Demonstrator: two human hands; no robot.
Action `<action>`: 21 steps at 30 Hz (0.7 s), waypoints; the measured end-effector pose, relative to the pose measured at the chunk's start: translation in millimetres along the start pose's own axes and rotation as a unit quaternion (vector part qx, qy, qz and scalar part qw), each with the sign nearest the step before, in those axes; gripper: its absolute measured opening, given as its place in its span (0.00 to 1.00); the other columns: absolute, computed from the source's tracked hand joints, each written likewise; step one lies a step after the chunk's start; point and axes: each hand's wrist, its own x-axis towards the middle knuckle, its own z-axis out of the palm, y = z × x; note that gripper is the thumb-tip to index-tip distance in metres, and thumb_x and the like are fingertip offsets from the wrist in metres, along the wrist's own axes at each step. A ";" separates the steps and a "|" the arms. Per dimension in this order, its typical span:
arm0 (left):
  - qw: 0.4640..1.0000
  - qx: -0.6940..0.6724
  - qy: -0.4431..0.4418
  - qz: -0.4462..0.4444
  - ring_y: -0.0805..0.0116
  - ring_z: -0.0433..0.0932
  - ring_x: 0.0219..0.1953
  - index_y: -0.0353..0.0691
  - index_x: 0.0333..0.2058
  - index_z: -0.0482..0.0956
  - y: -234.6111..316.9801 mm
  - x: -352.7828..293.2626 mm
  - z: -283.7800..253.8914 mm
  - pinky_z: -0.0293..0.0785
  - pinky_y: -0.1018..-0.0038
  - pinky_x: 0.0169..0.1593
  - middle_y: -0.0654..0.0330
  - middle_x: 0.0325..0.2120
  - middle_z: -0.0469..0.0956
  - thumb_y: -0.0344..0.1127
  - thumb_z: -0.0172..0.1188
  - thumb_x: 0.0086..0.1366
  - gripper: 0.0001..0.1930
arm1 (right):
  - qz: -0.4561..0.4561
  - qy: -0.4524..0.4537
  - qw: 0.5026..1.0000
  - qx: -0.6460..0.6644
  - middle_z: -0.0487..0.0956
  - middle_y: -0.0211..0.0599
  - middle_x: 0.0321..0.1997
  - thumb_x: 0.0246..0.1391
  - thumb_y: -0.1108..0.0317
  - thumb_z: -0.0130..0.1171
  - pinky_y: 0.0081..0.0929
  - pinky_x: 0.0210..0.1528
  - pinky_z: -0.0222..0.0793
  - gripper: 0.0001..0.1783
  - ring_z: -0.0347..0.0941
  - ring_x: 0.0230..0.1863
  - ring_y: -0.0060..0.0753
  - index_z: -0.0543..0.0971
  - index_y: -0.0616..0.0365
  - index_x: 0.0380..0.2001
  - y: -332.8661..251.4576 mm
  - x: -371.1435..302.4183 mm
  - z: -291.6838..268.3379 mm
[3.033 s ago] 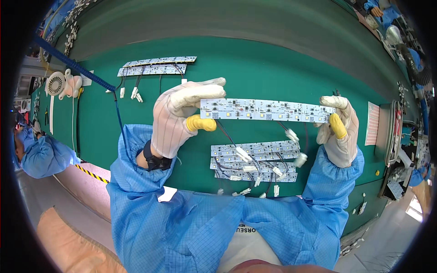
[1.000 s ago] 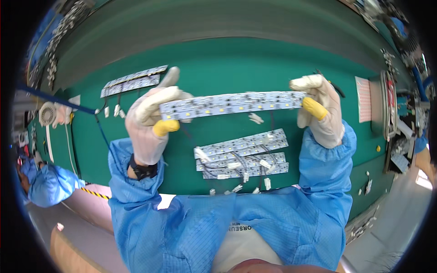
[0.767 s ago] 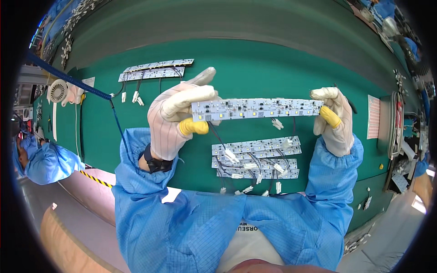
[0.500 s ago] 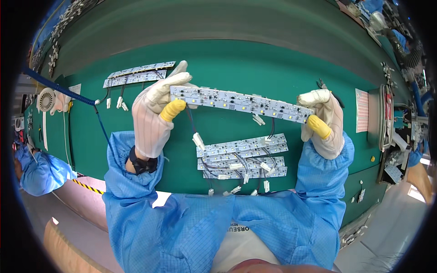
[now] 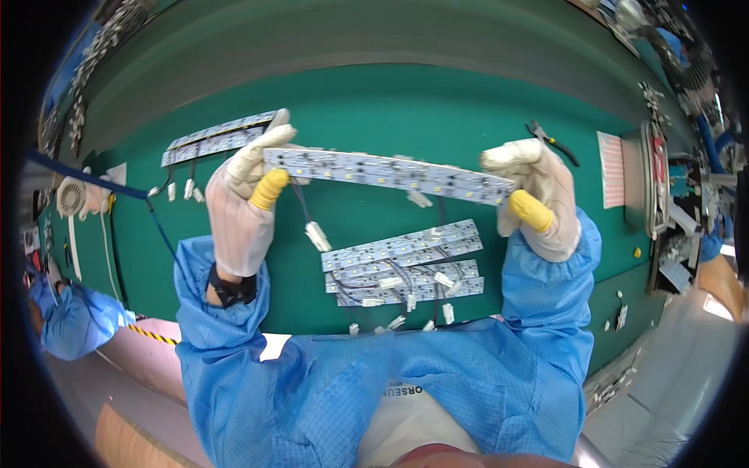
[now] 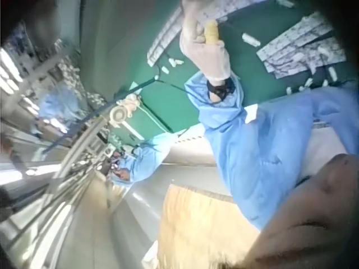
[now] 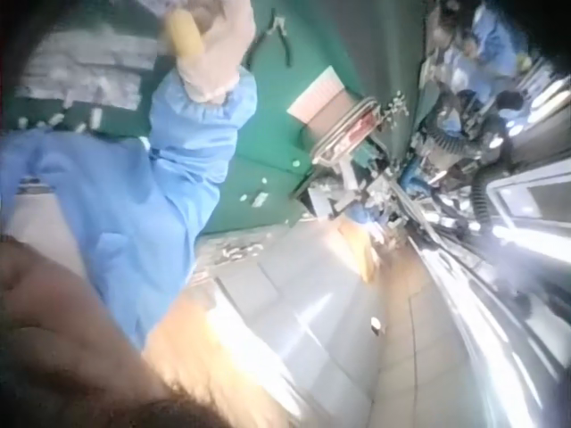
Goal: The recorder is manually assembling or inspecting strips of LED circuit boards at a manufacturing workstation.
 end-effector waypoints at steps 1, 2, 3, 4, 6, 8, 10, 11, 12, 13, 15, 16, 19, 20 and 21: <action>0.999 0.017 -0.018 -0.028 0.73 0.76 0.35 0.27 0.47 0.72 -2.6 1.6 -2.5 0.72 0.79 0.40 0.49 0.51 0.72 0.45 0.55 0.63 0.24 | -0.014 -0.028 0.999 0.030 0.77 0.43 0.35 0.34 0.42 0.70 0.08 0.15 0.61 0.47 0.69 0.16 0.17 0.68 0.73 0.46 2.9 -1.0 -2.6; 0.994 0.097 -0.047 -0.020 0.74 0.76 0.35 0.27 0.48 0.72 -3.7 4.4 -7.9 0.71 0.79 0.41 0.51 0.52 0.71 0.47 0.54 0.63 0.25 | -0.011 -0.048 0.998 0.026 0.77 0.43 0.34 0.35 0.43 0.69 0.09 0.17 0.63 0.45 0.69 0.15 0.17 0.69 0.73 0.45 2.3 -0.5 -2.8; 0.993 0.105 -0.051 -0.023 0.74 0.75 0.35 0.27 0.48 0.72 -0.5 5.6 -6.1 0.71 0.78 0.41 0.51 0.51 0.72 0.49 0.53 0.63 0.27 | -0.019 -0.060 0.997 0.038 0.78 0.43 0.34 0.36 0.43 0.69 0.10 0.19 0.64 0.44 0.69 0.15 0.17 0.69 0.73 0.45 1.9 -0.7 -1.7; 0.992 0.113 -0.055 -0.026 0.74 0.75 0.36 0.27 0.48 0.72 1.7 5.8 -4.2 0.71 0.78 0.42 0.51 0.51 0.72 0.51 0.52 0.64 0.28 | -0.027 -0.072 0.996 0.050 0.78 0.43 0.33 0.37 0.43 0.68 0.11 0.21 0.65 0.44 0.69 0.15 0.17 0.69 0.73 0.45 1.3 -1.0 -0.7; 0.983 0.171 -0.062 -0.031 0.73 0.75 0.37 0.27 0.48 0.71 4.9 8.0 -2.3 0.70 0.78 0.43 0.51 0.50 0.72 0.60 0.49 0.62 0.34 | -0.045 -0.073 0.996 0.033 0.79 0.42 0.31 0.38 0.41 0.66 0.14 0.23 0.67 0.44 0.68 0.14 0.17 0.70 0.73 0.45 2.8 0.0 -3.1; 0.982 0.175 -0.063 0.010 0.73 0.74 0.40 0.27 0.48 0.71 -1.5 6.5 -7.5 0.70 0.78 0.45 0.50 0.51 0.72 0.62 0.49 0.61 0.36 | -0.076 -0.097 0.992 0.008 0.79 0.42 0.32 0.38 0.41 0.66 0.15 0.24 0.67 0.44 0.69 0.14 0.18 0.70 0.72 0.45 -1.2 2.2 -1.5; 0.989 0.138 -0.053 0.029 0.73 0.74 0.41 0.27 0.48 0.71 -6.0 4.4 -7.9 0.70 0.78 0.45 0.48 0.51 0.71 0.61 0.51 0.61 0.36 | -0.060 -0.083 0.994 -0.024 0.78 0.44 0.36 0.39 0.41 0.66 0.13 0.22 0.65 0.43 0.69 0.15 0.18 0.70 0.70 0.45 -4.5 1.5 -2.1; 0.993 0.105 -0.038 0.047 0.72 0.74 0.42 0.27 0.49 0.70 -7.9 3.0 -8.8 0.70 0.77 0.45 0.47 0.51 0.71 0.60 0.53 0.60 0.36 | -0.046 -0.064 0.997 -0.008 0.78 0.45 0.37 0.39 0.41 0.66 0.12 0.20 0.63 0.42 0.68 0.16 0.17 0.70 0.70 0.45 -4.3 1.7 -1.5; 0.992 0.109 -0.038 0.046 0.72 0.74 0.42 0.27 0.49 0.70 -9.2 1.7 -6.6 0.70 0.77 0.45 0.47 0.51 0.71 0.60 0.53 0.60 0.36 | -0.032 -0.047 0.998 0.008 0.78 0.45 0.38 0.39 0.41 0.66 0.11 0.18 0.62 0.42 0.68 0.16 0.16 0.70 0.70 0.45 -3.4 2.7 -0.6; 0.998 0.027 -0.028 0.041 0.72 0.75 0.40 0.27 0.49 0.70 -9.2 0.0 -3.6 0.70 0.77 0.44 0.47 0.52 0.70 0.57 0.55 0.59 0.34 | -0.059 -0.071 0.995 0.029 0.78 0.46 0.38 0.39 0.42 0.67 0.09 0.16 0.58 0.41 0.68 0.17 0.16 0.70 0.70 0.45 3.0 4.9 -6.0; 0.996 -0.093 -0.009 -0.010 0.71 0.76 0.34 0.28 0.51 0.68 -8.7 -3.4 -2.9 0.71 0.74 0.43 0.44 0.49 0.71 0.48 0.62 0.58 0.31 | -0.054 -0.032 0.998 -0.009 0.78 0.39 0.33 0.43 0.43 0.65 0.08 0.16 0.55 0.38 0.65 0.15 0.13 0.71 0.68 0.45 7.0 6.3 -10.0; 0.991 -0.130 -0.041 0.005 0.71 0.76 0.30 0.28 0.52 0.67 -13.2 -7.0 -7.7 0.73 0.73 0.43 0.43 0.44 0.74 0.46 0.62 0.58 0.31 | -0.035 -0.015 0.999 -0.032 0.78 0.36 0.31 0.45 0.44 0.63 0.07 0.15 0.54 0.36 0.65 0.15 0.12 0.71 0.67 0.45 5.5 7.5 -11.4; 0.980 -0.142 -0.086 0.113 0.65 0.79 0.28 0.28 0.54 0.63 -16.1 -7.2 -4.6 0.75 0.65 0.45 0.46 0.32 0.78 0.47 0.61 0.58 0.33 | 0.011 0.020 0.996 -0.092 0.76 0.31 0.26 0.55 0.49 0.55 0.08 0.16 0.52 0.27 0.64 0.16 0.11 0.72 0.63 0.45 4.2 12.2 -5.6; 0.989 -0.130 -0.049 0.048 0.67 0.79 0.29 0.30 0.50 0.69 -3.8 -10.6 3.0 0.75 0.69 0.43 0.52 0.28 0.79 0.50 0.61 0.58 0.30 | 0.037 0.023 0.992 -0.118 0.75 0.30 0.25 0.55 0.48 0.54 0.09 0.17 0.52 0.27 0.64 0.16 0.12 0.72 0.63 0.45 4.1 14.6 -6.0; 0.997 -0.051 -0.045 0.038 0.69 0.80 0.29 0.32 0.47 0.72 -3.9 -9.3 -1.3 0.75 0.72 0.40 0.54 0.27 0.80 0.50 0.59 0.59 0.27 | 0.035 0.016 0.993 -0.116 0.75 0.30 0.25 0.55 0.48 0.54 0.09 0.17 0.52 0.27 0.64 0.16 0.12 0.72 0.63 0.45 8.2 16.2 -4.8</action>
